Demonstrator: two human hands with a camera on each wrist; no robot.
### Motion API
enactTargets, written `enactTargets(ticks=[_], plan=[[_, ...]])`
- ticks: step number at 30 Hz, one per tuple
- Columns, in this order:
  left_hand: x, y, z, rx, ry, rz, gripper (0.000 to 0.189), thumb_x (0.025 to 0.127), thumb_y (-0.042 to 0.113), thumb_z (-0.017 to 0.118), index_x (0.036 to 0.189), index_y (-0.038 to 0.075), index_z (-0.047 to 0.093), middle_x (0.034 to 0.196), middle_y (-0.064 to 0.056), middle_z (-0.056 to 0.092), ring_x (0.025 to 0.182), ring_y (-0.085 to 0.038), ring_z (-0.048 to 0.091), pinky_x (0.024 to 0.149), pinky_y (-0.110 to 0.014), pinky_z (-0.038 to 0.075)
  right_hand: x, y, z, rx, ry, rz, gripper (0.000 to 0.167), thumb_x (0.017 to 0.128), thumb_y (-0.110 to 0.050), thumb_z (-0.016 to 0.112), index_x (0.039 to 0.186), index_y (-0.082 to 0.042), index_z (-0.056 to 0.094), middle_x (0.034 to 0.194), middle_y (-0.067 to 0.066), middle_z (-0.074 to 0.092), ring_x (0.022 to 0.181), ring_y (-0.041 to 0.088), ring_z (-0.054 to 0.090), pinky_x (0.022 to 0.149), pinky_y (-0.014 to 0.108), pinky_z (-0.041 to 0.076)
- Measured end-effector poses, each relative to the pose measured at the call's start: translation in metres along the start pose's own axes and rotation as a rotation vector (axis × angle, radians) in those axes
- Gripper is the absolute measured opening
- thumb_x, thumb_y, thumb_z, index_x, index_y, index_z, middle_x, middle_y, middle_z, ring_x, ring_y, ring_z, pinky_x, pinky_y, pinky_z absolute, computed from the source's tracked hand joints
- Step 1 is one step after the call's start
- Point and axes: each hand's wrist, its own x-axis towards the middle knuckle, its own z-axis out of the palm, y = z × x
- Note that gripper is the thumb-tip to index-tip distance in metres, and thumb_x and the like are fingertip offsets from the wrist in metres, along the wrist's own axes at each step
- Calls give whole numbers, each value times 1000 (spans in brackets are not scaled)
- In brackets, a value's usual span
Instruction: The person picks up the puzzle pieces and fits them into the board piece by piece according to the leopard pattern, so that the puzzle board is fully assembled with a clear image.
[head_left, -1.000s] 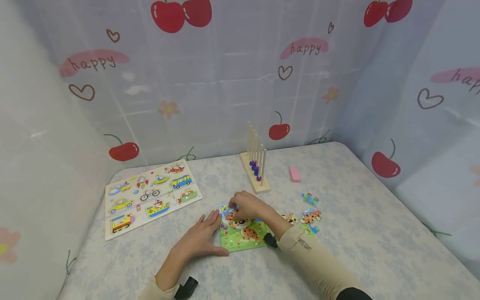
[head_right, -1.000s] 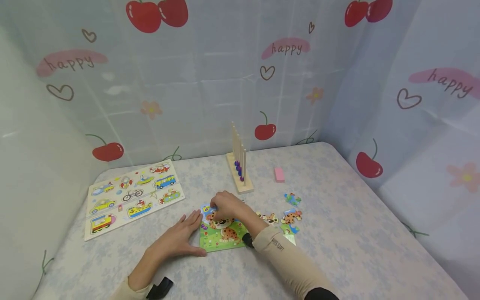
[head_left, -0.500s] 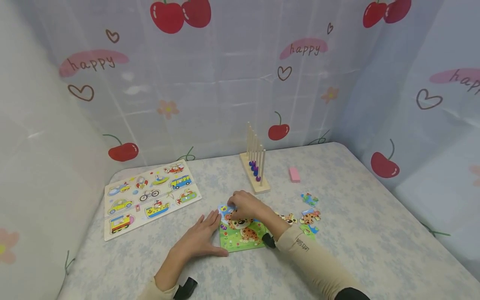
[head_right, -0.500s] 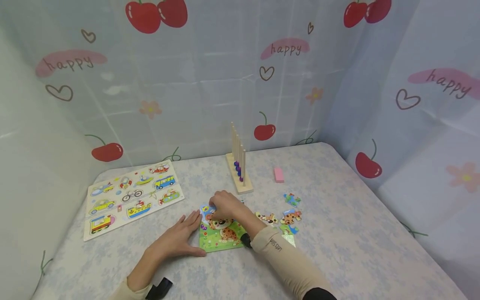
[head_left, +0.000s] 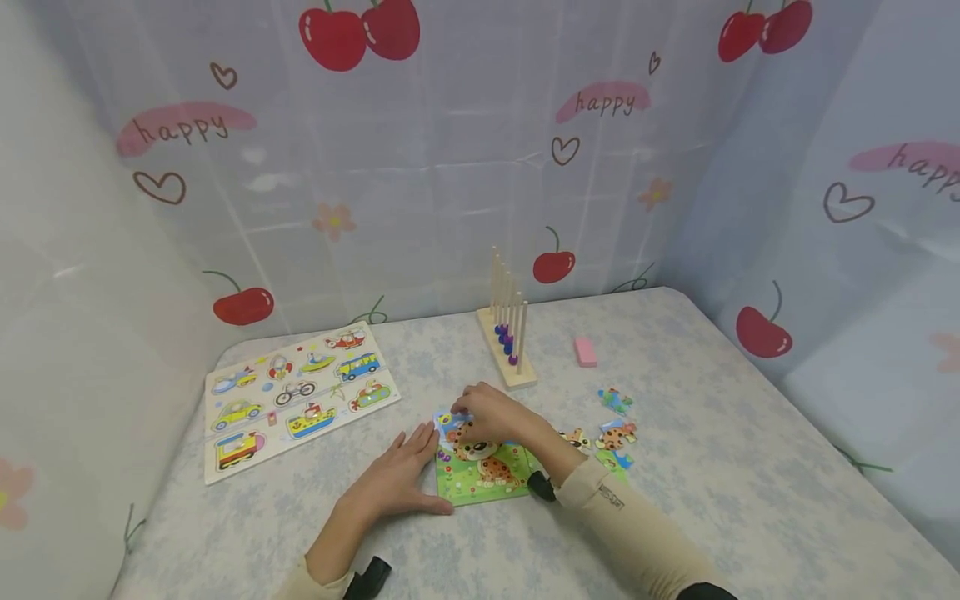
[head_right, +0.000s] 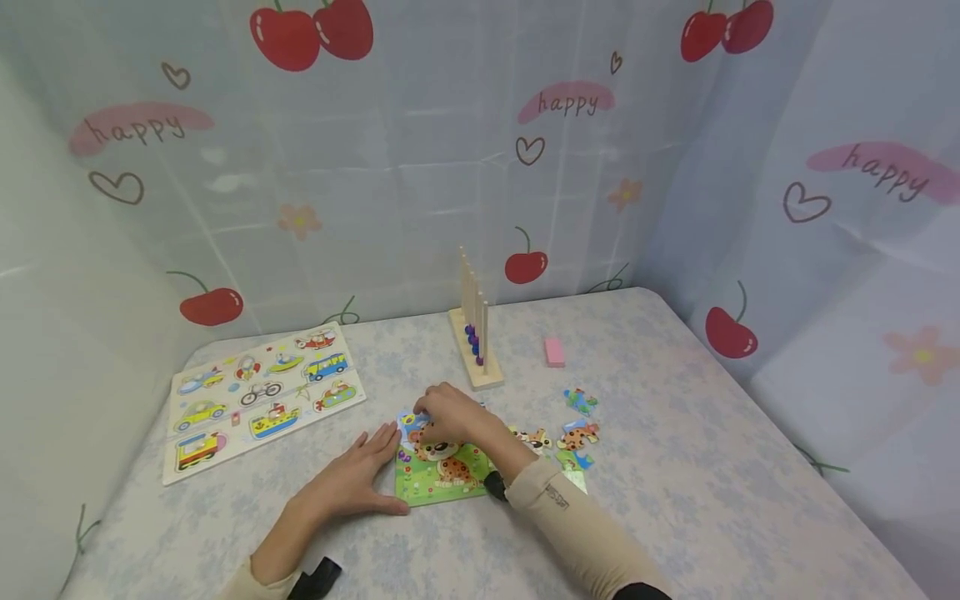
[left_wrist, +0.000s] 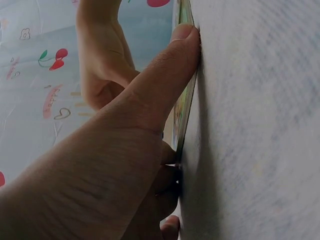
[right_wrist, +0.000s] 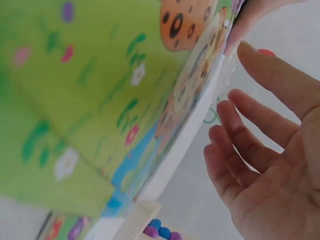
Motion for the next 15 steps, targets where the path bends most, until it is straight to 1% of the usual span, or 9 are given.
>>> enactTargets(ticks=[7,11,15], plan=[[-1,0,1,13,0,-1,119,68,74,69,153,3,26,163,-14,18,152,-30,17,123,-52,18,-15,6,-10,28,-11,-13,46,82,-28,78,124,-12,67,116,1,64,111,20,55,94,37,50],[0,0,0,15,-1,1,119,68,74,70,153,2,26,163,-15,18,152,-30,17,123,-53,18,-24,13,-15,51,-1,-9,48,80,-27,80,123,-11,67,115,3,64,109,21,55,91,39,51],[0,0,-1,0,-3,-7,120,68,73,70,153,1,25,163,-16,17,152,-30,16,123,-53,17,-32,22,-17,68,-2,-11,51,78,-28,82,122,-10,67,116,5,64,108,22,55,91,41,51]])
